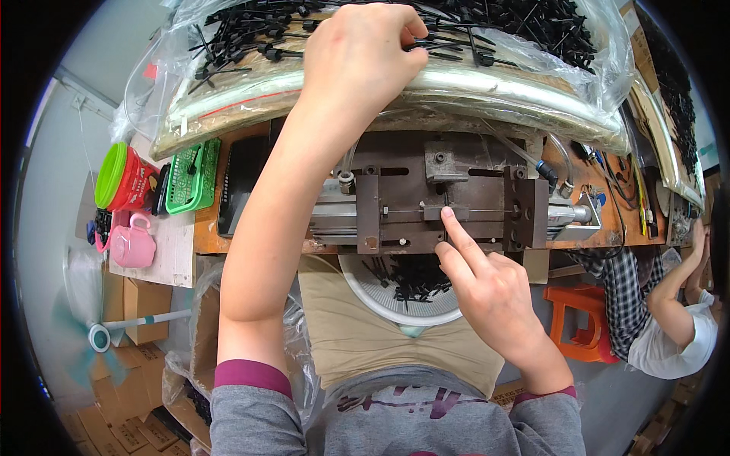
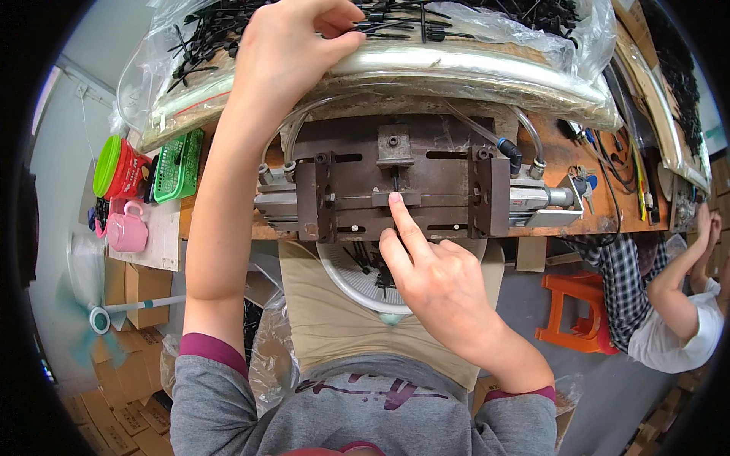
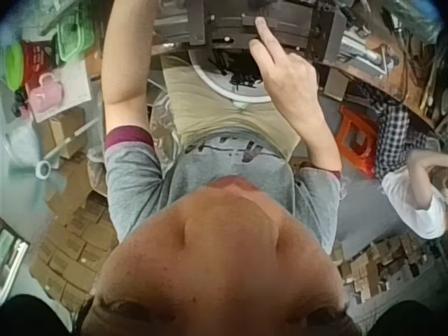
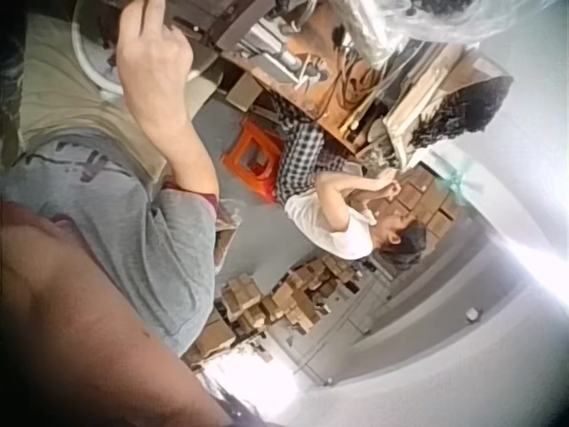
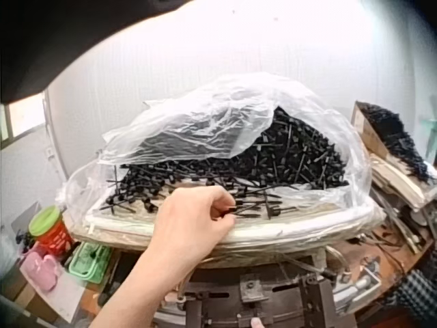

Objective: Assembling small black plastic parts using a pneumatic press or jig.

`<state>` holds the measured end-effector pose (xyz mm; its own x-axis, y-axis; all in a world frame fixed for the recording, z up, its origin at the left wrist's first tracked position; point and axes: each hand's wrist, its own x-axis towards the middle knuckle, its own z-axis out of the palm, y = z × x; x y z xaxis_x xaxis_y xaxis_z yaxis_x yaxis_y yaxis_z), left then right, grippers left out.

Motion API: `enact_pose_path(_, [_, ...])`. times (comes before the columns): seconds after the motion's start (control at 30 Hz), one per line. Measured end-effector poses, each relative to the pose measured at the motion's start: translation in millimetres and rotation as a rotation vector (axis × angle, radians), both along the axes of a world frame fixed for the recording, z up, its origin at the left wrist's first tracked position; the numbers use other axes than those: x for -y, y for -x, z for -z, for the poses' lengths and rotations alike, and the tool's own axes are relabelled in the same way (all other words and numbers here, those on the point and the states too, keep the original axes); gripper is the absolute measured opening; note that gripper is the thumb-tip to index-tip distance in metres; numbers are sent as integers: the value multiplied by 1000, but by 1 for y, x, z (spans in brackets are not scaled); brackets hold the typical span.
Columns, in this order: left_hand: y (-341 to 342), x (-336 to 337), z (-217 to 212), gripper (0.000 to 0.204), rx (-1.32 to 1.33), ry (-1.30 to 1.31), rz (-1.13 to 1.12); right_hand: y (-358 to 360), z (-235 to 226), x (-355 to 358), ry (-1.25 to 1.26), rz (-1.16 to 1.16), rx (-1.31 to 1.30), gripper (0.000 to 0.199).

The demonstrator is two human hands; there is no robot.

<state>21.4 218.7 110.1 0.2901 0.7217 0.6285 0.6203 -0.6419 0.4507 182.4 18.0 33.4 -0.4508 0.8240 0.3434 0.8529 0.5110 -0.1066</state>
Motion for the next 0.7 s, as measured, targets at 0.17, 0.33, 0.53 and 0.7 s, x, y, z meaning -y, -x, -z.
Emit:
enact_pose_path(0.17, [25, 46, -10, 19, 140, -138, 36, -5, -15, -3, 74, -17, -79, 24])
enact_pose_path(0.33, [45, 103, 6, 30, 328, -6, 153, -14, -77, -5, 243, -77, -867, 19])
enact_pose_path(0.53, [36, 153, 33, 42, 226, 115, 326, -55, -95, 48, 156, -624, -1556, 25])
enact_pose_path(0.7, [27, 175, 52, 39, 249, 292, 434, -62, -79, 51, 150, -613, -1625, 29])
